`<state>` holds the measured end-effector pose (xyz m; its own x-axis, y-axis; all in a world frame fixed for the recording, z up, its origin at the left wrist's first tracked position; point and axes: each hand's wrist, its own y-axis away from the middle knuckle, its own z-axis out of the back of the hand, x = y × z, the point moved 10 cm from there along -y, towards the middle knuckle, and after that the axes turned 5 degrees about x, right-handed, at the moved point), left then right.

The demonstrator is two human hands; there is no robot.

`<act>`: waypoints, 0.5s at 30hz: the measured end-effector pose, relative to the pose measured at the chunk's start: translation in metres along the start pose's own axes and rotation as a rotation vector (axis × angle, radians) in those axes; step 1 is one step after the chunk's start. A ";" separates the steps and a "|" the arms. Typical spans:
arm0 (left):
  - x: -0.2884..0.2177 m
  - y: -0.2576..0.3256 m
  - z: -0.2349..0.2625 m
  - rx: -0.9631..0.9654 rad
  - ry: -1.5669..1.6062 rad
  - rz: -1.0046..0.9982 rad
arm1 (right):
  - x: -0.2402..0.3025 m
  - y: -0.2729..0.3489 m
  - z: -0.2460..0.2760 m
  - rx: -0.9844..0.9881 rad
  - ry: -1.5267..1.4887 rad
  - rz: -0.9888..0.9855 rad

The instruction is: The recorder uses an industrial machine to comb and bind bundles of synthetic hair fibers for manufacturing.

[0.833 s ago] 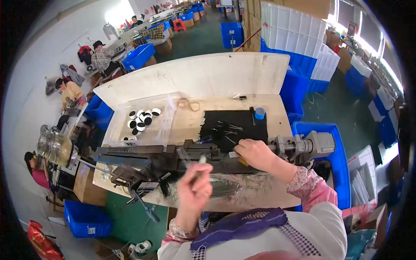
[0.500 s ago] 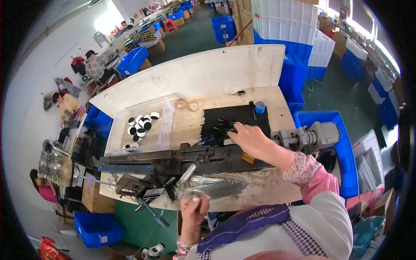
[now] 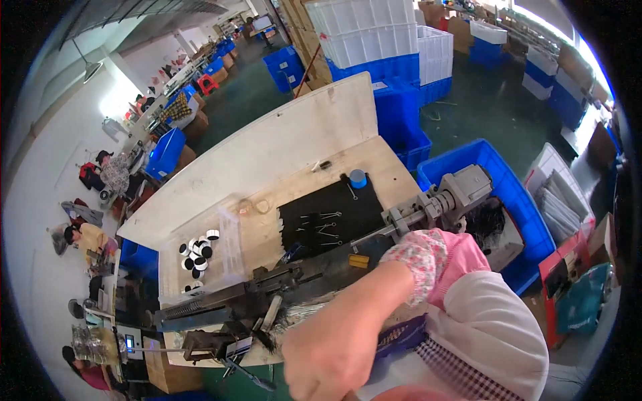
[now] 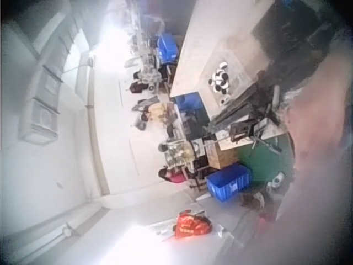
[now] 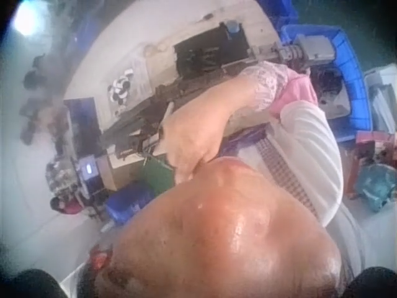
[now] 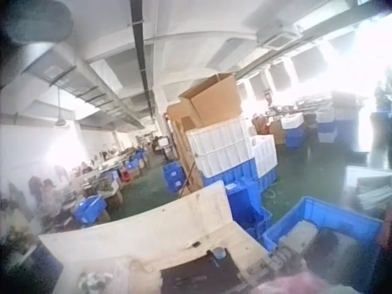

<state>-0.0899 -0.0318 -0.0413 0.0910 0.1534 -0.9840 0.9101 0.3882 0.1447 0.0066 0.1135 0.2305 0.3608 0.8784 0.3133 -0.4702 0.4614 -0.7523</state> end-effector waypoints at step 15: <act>0.015 0.023 -0.059 0.468 -0.640 -0.029 | 0.008 0.045 0.010 -0.378 -0.145 -0.127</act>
<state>-0.0914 0.0325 -0.0463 0.1498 -0.4588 -0.8758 0.9781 -0.0605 0.1990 -0.0196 0.1421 0.2052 0.2672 0.8386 0.4748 -0.0913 0.5125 -0.8538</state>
